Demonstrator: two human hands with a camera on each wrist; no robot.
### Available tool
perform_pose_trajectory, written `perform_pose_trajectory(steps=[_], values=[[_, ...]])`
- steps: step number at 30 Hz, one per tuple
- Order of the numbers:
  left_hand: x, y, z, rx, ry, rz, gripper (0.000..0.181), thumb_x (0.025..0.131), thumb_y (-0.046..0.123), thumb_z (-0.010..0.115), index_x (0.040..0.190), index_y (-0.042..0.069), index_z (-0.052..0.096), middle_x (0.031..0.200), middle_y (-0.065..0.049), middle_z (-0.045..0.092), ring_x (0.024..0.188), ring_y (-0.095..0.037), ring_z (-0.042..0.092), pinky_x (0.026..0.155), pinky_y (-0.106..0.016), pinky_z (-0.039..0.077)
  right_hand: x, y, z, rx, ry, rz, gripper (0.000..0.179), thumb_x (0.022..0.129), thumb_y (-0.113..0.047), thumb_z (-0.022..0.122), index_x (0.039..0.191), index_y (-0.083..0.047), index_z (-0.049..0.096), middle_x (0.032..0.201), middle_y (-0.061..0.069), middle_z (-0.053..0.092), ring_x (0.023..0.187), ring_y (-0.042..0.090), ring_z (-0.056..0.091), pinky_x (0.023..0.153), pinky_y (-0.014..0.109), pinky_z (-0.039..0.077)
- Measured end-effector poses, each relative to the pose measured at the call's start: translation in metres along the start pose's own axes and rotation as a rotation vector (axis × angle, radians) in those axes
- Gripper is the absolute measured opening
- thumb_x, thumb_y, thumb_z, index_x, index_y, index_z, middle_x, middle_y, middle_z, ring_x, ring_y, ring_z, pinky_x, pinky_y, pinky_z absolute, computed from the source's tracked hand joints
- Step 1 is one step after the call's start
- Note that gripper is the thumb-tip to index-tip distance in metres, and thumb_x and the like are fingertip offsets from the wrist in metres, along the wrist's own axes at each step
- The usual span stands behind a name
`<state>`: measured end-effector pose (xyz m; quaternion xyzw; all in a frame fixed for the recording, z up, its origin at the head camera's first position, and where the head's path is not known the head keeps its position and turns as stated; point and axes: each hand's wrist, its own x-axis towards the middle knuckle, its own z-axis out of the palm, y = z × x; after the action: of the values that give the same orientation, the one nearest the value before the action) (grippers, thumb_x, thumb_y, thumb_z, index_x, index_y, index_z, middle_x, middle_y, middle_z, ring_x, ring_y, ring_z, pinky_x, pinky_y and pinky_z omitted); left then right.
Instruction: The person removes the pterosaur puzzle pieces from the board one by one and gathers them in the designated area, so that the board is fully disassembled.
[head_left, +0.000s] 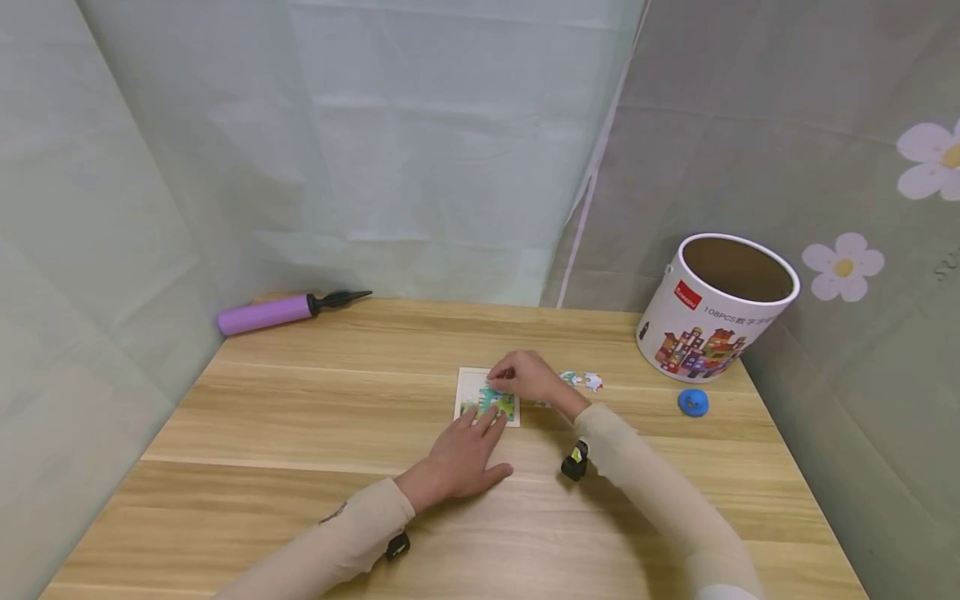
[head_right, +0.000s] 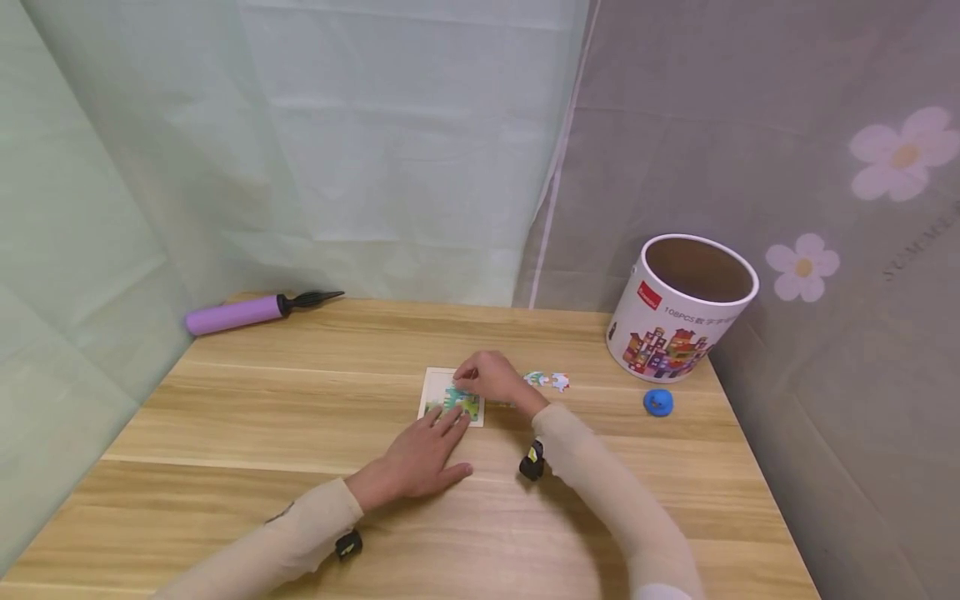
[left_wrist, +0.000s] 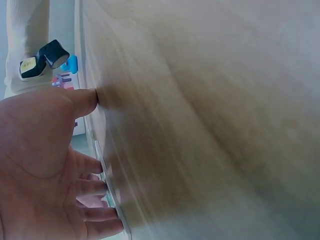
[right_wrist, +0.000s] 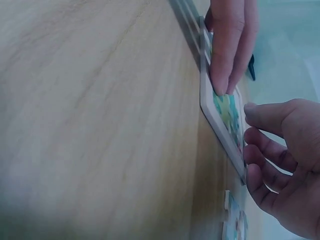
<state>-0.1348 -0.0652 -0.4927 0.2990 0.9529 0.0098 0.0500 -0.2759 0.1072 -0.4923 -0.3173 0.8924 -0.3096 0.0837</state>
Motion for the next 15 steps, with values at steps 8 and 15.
perform_pose_trajectory(steps=[8,15], values=[[0.0022,-0.0011,0.0024,-0.019,-0.007,-0.018,0.079,0.101,0.062,0.047,0.157,0.006,0.039,0.167,-0.014,0.029,0.147,-0.045,0.035,0.115,-0.056,0.038,0.0048,-0.0016,0.0053,-0.032,-0.023,0.009,0.009,0.094,-0.019,0.076,0.099,-0.015,0.082,0.095,-0.005,0.075,0.088,0.009,0.065,0.081,0.03,0.055],[0.0081,-0.0013,0.007,-0.048,-0.023,-0.051,0.084,0.099,0.068,0.043,0.157,0.007,0.038,0.167,-0.011,0.029,0.147,-0.043,0.035,0.116,-0.057,0.034,0.0055,-0.0041,0.0046,-0.049,-0.027,0.0,0.009,0.093,-0.02,0.077,0.098,-0.014,0.082,0.094,-0.004,0.075,0.087,0.01,0.066,0.081,0.032,0.055]])
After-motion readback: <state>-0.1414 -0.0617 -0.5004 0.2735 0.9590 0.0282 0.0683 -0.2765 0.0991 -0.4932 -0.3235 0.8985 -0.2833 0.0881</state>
